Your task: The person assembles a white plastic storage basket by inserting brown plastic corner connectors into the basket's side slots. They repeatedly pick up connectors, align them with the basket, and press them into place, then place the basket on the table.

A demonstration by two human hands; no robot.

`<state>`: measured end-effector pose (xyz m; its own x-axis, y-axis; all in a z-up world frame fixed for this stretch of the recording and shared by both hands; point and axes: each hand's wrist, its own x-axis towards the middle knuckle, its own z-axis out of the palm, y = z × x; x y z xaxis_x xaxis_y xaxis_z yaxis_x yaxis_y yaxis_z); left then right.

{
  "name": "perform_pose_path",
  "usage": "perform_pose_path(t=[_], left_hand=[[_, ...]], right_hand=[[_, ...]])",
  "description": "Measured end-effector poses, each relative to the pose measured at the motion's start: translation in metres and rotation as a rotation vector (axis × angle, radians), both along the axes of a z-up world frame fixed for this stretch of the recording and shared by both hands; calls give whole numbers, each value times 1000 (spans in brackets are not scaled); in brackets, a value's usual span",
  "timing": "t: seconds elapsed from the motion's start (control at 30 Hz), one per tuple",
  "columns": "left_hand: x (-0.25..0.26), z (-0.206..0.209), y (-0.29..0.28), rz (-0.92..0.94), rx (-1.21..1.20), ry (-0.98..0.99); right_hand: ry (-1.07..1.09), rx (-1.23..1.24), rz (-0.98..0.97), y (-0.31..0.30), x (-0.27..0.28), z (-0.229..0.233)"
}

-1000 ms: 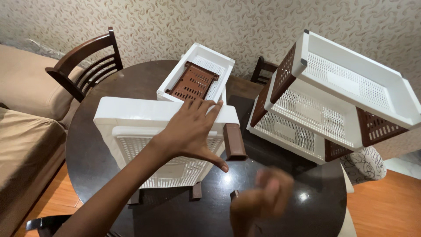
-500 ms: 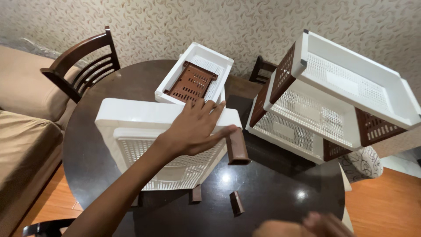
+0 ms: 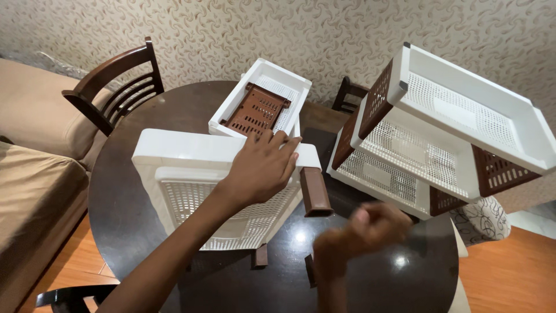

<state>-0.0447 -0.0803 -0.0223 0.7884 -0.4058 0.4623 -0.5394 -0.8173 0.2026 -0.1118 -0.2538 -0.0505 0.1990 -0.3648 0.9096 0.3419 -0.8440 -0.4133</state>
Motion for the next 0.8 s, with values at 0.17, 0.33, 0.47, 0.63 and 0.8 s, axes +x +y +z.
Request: perform_pose_path(t=[0.17,0.33,0.47,0.63,0.8], left_hand=[[0,1,1,-4,-33,-1],[1,1,1,-6,-15,48],[-3,0,-1,1,11,62],[-1,8,7,-45,25,158],[-3,14,16,-177,108,258]], right_hand=[[105,48,8,15,35,-5],[-8,106,82,-6,7,-9],[75,75,71,9,31,-22],[244,347,457,-7,46,-41],[685,431,1370,-54,48,-47]])
